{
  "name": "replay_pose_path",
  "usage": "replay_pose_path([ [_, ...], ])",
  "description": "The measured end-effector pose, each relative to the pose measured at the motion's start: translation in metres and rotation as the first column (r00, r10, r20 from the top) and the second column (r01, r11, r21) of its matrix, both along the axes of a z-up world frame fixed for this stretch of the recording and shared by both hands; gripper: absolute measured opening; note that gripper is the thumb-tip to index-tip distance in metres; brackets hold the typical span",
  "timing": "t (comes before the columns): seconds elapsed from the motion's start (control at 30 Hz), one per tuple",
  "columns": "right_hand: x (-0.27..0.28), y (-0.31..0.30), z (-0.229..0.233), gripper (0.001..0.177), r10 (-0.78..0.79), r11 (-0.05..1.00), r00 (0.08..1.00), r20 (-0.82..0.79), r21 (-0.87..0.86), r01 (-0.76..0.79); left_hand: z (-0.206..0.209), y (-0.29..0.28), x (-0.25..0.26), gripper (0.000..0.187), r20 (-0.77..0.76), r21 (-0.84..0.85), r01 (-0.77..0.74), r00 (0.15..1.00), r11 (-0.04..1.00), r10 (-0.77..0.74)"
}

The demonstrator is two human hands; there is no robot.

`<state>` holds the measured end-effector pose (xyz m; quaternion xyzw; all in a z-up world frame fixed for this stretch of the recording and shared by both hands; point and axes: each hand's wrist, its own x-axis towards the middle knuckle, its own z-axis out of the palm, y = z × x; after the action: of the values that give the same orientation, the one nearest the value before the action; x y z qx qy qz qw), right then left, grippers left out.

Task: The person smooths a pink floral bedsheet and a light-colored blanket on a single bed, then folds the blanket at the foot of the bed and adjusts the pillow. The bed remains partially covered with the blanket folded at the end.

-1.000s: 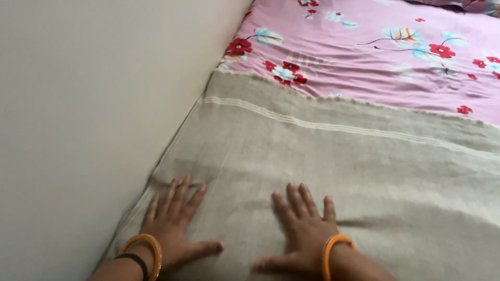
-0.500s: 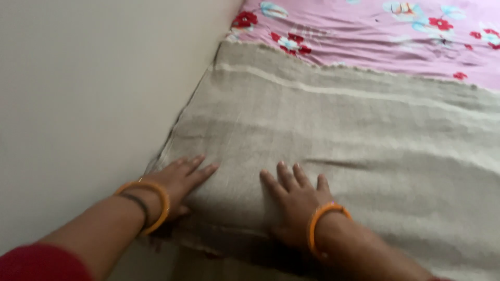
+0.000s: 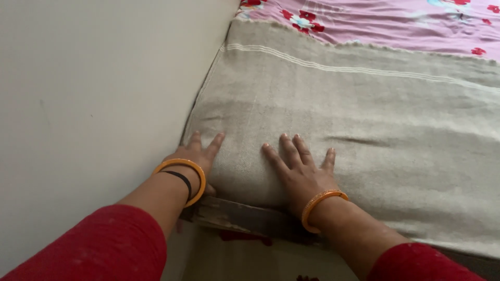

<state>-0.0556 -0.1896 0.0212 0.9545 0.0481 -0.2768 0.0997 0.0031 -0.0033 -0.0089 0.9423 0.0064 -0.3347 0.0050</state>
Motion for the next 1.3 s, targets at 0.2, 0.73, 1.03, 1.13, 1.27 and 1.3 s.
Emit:
replay_pose_path([
  [0.2,0.012,0.009,-0.011,0.103,-0.102,0.995,0.995,-0.019,-0.006,0.101,-0.009,-0.002,0.023,0.127,-0.113,-0.105,0.044,0.992,0.994,-0.056],
  [0.73,0.027,0.019,0.005,0.120,-0.196,0.979,0.966,-0.168,0.017,0.202,0.003,0.010,0.012,0.147,-0.125,-0.008,0.053,0.991,0.999,-0.054],
  [1.03,0.029,0.011,-0.016,0.128,-0.076,0.997,0.997,-0.019,-0.010,0.076,-0.017,0.009,0.018,0.125,-0.078,-0.021,0.049,0.996,0.999,-0.051],
  [1.13,0.024,0.007,-0.024,0.118,-0.071,0.997,0.997,-0.001,-0.026,0.071,-0.010,0.009,0.013,0.132,-0.035,-0.056,0.042,0.998,0.998,-0.044],
  [1.27,0.015,0.002,-0.034,0.117,0.045,0.993,0.998,0.052,-0.112,-0.039,0.014,0.006,0.001,0.114,-0.109,0.054,0.023,0.994,0.998,-0.017],
  [1.3,0.015,0.001,-0.034,0.116,0.063,0.993,0.996,0.063,-0.107,-0.056,0.022,0.004,-0.002,0.107,-0.144,0.118,0.024,0.990,0.993,-0.007],
])
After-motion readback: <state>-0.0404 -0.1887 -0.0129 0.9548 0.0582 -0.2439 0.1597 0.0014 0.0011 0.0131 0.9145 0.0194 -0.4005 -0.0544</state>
